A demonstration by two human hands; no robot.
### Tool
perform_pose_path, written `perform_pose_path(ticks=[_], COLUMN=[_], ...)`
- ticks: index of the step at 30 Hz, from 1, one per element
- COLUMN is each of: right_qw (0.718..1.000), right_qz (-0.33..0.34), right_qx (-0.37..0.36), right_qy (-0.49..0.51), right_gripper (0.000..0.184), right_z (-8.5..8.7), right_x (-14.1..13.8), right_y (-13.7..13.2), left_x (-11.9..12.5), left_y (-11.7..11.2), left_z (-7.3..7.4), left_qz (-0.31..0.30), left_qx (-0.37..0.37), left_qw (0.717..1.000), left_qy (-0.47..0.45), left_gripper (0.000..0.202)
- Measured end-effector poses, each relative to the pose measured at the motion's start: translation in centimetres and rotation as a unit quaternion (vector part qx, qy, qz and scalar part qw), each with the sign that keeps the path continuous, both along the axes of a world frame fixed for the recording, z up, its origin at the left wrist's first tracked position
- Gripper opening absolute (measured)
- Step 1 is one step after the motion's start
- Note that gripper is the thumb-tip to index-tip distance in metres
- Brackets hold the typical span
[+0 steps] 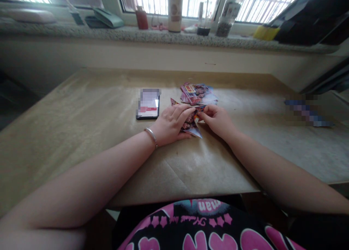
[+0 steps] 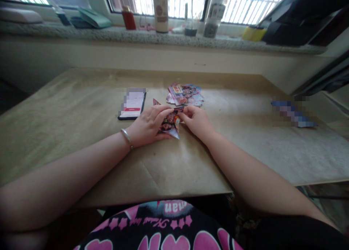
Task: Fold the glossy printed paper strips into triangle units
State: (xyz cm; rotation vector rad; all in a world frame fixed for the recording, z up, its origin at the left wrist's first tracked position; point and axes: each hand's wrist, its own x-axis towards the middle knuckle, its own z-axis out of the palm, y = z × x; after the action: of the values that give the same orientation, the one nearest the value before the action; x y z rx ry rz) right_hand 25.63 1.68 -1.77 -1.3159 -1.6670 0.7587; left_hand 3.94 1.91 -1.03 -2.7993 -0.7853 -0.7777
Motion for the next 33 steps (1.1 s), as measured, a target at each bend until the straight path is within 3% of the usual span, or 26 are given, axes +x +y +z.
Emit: perform_pose_path(ticks=[6,10,19,24,33], right_qw=[0.999,0.997,0.992,0.994,0.993], right_qz=[0.021,0.020,0.007,0.002,0.051], right_qx=[0.021,0.061,0.123,0.108,0.079], right_qy=[0.035,0.046,-0.033,0.006,0.069], right_gripper=[0.022,0.017,0.018,0.019,0.026], right_z=[0.4,0.5,1.0,1.0,0.8], right_x=[-0.1,-0.1,-0.3,-0.5,-0.7], right_y=[-0.4,-0.5,-1.5,-1.7,-1.5], left_x=[0.0,0.0,-0.1,-0.1,-0.2], left_y=[-0.3,-0.4,-0.4,-0.3,0.2], left_z=[0.3,0.6,1.0,1.0,0.9], left_qz=[0.032,0.052,0.053,0.051,0.055], left_qx=[0.018,0.042,0.021,-0.003,-0.058], left_qw=[0.999,0.997,0.998,0.998,0.990], left_qy=[-0.014,-0.028,-0.034,-0.046,-0.118], left_gripper=[0.091,0.081,0.091,0.090,0.071])
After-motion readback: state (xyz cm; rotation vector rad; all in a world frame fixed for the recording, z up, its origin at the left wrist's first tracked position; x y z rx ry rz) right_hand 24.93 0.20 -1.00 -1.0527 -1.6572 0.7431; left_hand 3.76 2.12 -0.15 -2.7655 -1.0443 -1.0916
